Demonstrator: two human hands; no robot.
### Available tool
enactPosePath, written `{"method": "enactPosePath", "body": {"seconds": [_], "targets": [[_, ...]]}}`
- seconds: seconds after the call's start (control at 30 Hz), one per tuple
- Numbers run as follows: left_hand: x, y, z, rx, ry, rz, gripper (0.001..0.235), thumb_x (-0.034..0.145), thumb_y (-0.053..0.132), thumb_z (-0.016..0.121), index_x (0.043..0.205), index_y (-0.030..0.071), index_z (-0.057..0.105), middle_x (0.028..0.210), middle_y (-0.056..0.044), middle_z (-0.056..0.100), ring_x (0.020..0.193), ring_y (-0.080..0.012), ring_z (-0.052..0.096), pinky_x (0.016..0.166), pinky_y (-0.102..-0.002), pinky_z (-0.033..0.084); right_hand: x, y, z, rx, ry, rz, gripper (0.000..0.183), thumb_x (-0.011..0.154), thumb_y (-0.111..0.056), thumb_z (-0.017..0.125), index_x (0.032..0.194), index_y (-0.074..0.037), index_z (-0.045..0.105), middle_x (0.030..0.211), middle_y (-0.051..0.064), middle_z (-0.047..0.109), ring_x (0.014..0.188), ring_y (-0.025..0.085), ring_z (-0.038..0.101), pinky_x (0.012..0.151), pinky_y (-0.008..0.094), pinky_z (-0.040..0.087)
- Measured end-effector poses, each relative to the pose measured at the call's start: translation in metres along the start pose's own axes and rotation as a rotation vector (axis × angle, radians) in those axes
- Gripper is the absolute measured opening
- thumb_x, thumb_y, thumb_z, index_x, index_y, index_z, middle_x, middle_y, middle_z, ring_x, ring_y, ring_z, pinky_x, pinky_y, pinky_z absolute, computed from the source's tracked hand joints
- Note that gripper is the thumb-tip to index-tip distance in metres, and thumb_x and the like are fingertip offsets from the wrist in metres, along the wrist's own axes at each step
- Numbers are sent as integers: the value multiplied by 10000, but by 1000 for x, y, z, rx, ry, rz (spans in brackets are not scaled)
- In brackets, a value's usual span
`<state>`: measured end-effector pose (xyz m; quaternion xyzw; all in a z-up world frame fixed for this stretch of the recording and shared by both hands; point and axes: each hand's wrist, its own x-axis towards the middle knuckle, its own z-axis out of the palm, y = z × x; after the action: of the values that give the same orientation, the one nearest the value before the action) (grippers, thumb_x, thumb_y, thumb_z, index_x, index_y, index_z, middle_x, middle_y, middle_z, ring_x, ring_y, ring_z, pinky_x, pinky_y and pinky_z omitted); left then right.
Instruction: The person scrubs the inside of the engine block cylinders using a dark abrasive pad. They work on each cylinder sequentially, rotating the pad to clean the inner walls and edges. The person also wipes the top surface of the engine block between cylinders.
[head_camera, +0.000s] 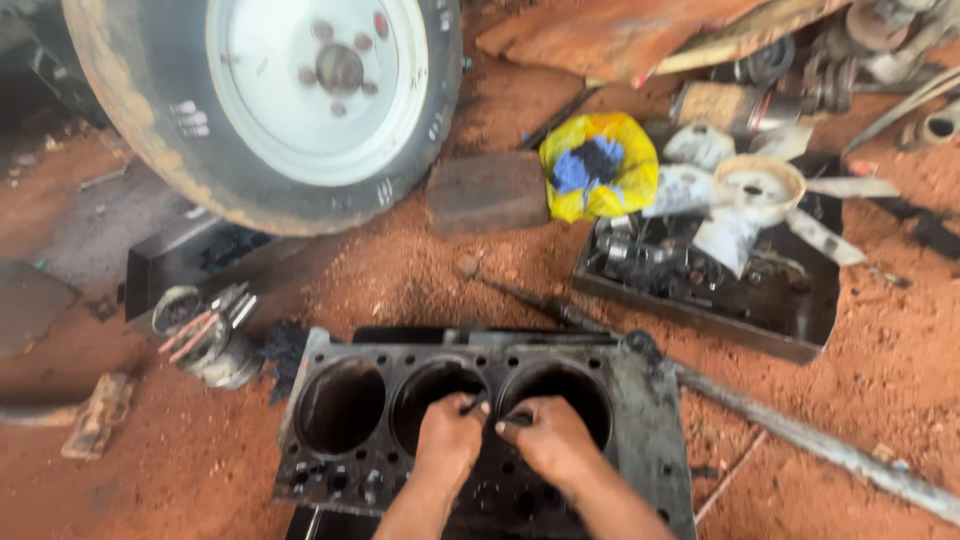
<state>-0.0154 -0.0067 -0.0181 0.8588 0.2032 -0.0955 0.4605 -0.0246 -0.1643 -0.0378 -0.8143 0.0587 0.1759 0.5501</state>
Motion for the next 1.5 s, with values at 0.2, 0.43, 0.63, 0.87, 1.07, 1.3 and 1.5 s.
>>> {"method": "enactPosePath", "body": {"seconds": [0.2, 0.43, 0.63, 0.87, 1.07, 1.3, 1.5], "targets": [[24, 16, 6, 216, 194, 39, 349, 858, 328, 747, 1089, 69, 776, 1052, -221, 739, 1057, -379, 700, 913, -416, 530, 12, -31, 26, 354, 507, 267, 299, 855, -282, 756, 1035, -44, 778, 781, 190, 779, 721, 297, 716, 710, 408, 550], [20, 17, -15, 259, -100, 62, 321, 871, 324, 717, 1040, 59, 782, 1001, -262, 752, 1003, -417, 724, 881, -465, 562, -3, -20, 4, 59, 181, 111, 345, 817, -340, 773, 1012, -57, 795, 806, 148, 771, 737, 231, 743, 727, 368, 560], [21, 42, -21, 398, -92, 16, 320, 824, 331, 740, 1054, 119, 811, 1059, -182, 761, 1048, -333, 728, 926, -414, 544, 8, -35, 17, 333, 417, 263, 365, 830, -321, 762, 1047, -28, 776, 778, 154, 778, 708, 237, 709, 719, 379, 551], [6, 40, -5, 208, 132, -43, 364, 865, 339, 719, 1133, 98, 766, 1069, -204, 760, 1051, -346, 740, 931, -414, 555, 7, -35, 21, 254, 489, 214, 350, 849, -317, 763, 1054, -34, 775, 768, 145, 753, 696, 216, 697, 725, 355, 545], [8, 42, -8, 213, 95, -26, 344, 873, 324, 712, 1131, 106, 775, 1075, -200, 762, 1056, -344, 734, 922, -424, 544, -2, -28, 17, 313, 286, 212, 300, 826, -280, 769, 991, -32, 808, 783, 141, 780, 709, 215, 714, 711, 373, 554], [-1, 41, -12, 339, 12, 40, 324, 890, 315, 713, 1102, 75, 762, 1019, -216, 754, 1011, -366, 724, 884, -429, 546, 15, -25, 11, 173, 536, 54, 316, 849, -316, 782, 969, -24, 796, 872, 194, 750, 786, 302, 755, 725, 385, 544], [0, 40, -10, 149, -52, -79, 291, 890, 275, 711, 1063, 44, 749, 863, -241, 781, 865, -401, 762, 780, -458, 565, 0, -12, -12, 8, -111, 102, 315, 775, -272, 799, 969, -25, 787, 833, 183, 788, 761, 273, 753, 746, 385, 565]]}}
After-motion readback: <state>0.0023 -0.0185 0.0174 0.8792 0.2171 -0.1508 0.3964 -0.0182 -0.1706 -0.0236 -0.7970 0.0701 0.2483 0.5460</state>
